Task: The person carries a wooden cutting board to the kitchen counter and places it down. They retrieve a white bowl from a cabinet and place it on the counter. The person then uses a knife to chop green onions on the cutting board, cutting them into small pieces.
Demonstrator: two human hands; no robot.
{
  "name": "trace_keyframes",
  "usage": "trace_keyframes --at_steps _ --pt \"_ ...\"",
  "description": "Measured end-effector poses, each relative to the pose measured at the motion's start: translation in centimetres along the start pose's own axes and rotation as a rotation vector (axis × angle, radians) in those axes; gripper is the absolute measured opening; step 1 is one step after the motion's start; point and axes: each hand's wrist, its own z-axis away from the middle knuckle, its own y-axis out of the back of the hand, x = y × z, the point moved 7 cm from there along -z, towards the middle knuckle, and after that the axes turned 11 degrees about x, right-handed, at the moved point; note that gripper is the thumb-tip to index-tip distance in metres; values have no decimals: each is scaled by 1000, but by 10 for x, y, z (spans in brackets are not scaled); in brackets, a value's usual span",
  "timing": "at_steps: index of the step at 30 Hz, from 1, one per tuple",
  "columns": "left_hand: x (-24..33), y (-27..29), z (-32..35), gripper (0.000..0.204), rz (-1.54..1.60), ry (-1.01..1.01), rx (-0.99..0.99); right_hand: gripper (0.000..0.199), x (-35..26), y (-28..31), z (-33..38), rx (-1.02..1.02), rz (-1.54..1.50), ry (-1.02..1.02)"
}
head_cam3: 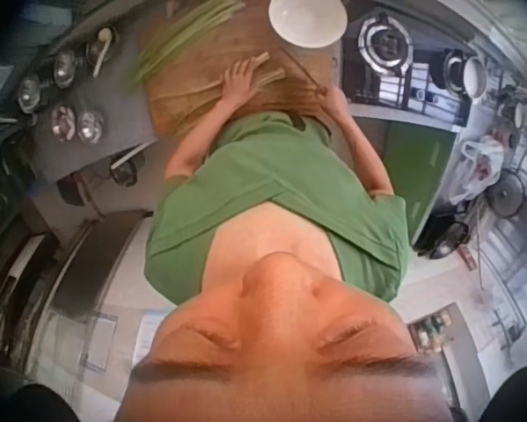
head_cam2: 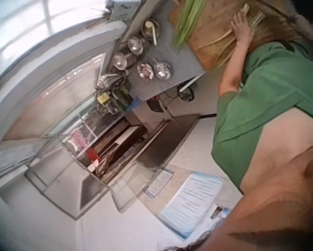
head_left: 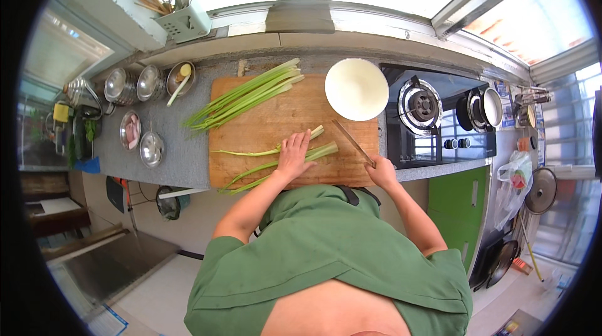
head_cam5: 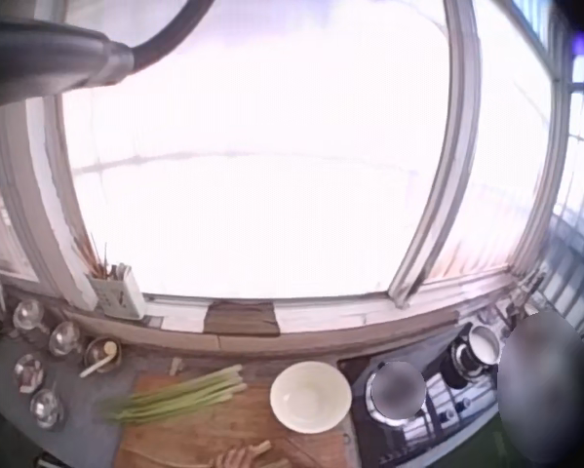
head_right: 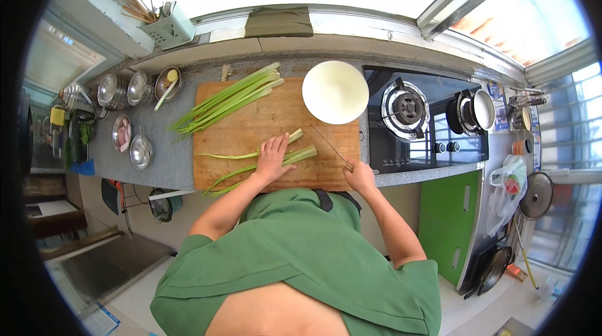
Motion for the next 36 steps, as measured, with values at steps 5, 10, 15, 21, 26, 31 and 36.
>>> trace_keyframes --at_steps 5,10,15,21,26,31,36 --pt "-19 -8 -11 81 50 39 152 36 -20 -40 -4 50 -93 -31" --pt "-14 3 -14 74 67 60 185 31 -59 -54 -11 133 -64 23" --pt "-7 6 -11 69 44 59 249 36 -71 -62 -11 33 62 83" --pt "-17 -14 -9 68 59 69 260 37 -80 -62 -10 25 87 37" --pt "-13 -18 -20 67 81 101 261 36 -82 -67 -11 37 57 2" --pt "-7 -11 -24 67 66 138 258 36 -87 -67 -16 9 42 19" --pt "-12 -22 -26 65 87 125 246 34 -82 -66 -21 22 -27 34"
